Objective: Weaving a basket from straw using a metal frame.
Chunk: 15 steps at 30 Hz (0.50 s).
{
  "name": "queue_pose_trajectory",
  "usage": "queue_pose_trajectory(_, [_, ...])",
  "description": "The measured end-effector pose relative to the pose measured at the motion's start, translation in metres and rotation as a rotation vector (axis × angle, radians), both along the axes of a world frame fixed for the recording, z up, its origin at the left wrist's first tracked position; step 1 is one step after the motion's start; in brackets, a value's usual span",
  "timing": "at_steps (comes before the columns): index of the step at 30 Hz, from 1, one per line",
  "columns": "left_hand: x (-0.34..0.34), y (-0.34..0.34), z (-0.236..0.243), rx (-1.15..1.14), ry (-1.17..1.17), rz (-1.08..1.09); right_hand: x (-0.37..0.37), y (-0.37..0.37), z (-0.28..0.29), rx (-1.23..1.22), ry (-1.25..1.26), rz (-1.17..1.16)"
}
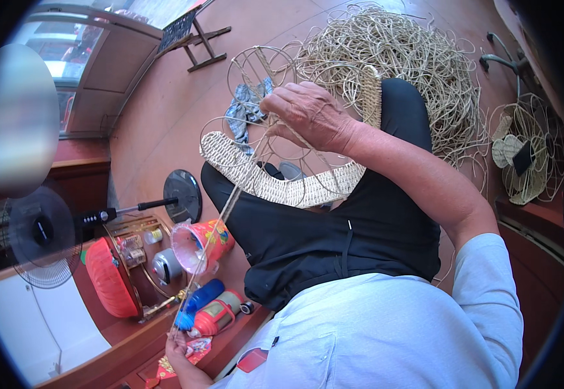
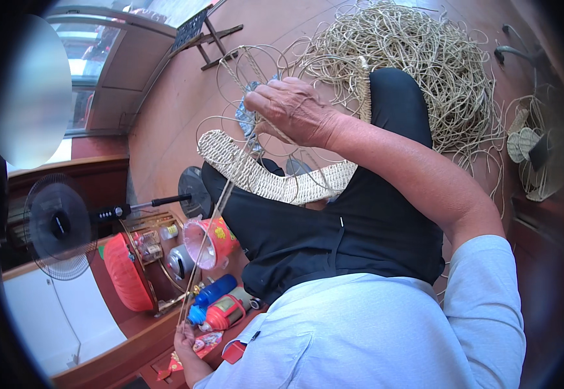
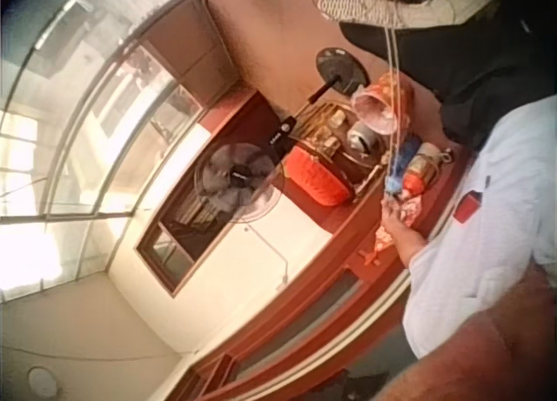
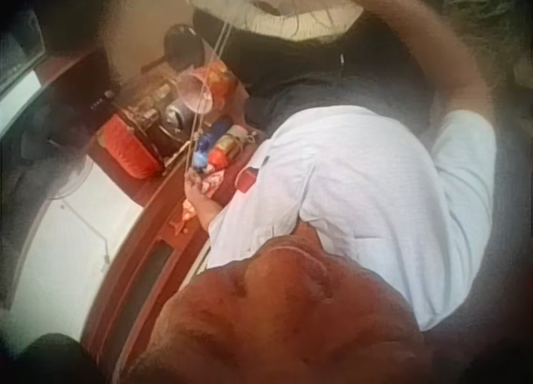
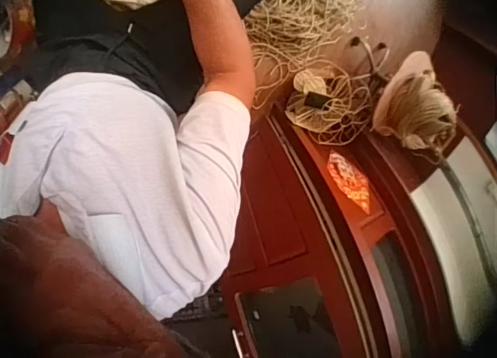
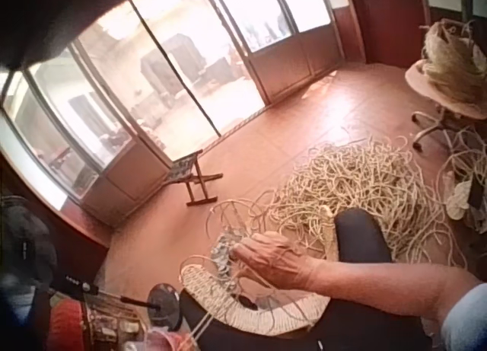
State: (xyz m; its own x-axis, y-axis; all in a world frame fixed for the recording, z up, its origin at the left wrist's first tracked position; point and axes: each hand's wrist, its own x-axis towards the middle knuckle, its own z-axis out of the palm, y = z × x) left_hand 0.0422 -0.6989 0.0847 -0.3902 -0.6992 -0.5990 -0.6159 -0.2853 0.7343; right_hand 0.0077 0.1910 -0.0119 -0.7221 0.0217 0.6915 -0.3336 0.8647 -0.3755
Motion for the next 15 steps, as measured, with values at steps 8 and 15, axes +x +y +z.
queue_pose_trajectory(8, [0.001, 0.021, 0.025, -1.843, -0.557, -0.635, -0.001, -0.001, -0.014, -0.058, -0.044, -0.040])
queue_pose_trajectory(15, [-0.082, -0.069, 0.040, -1.629, -1.121, -1.342, 0.015, 0.019, -0.013, -0.026, -0.043, -0.079])
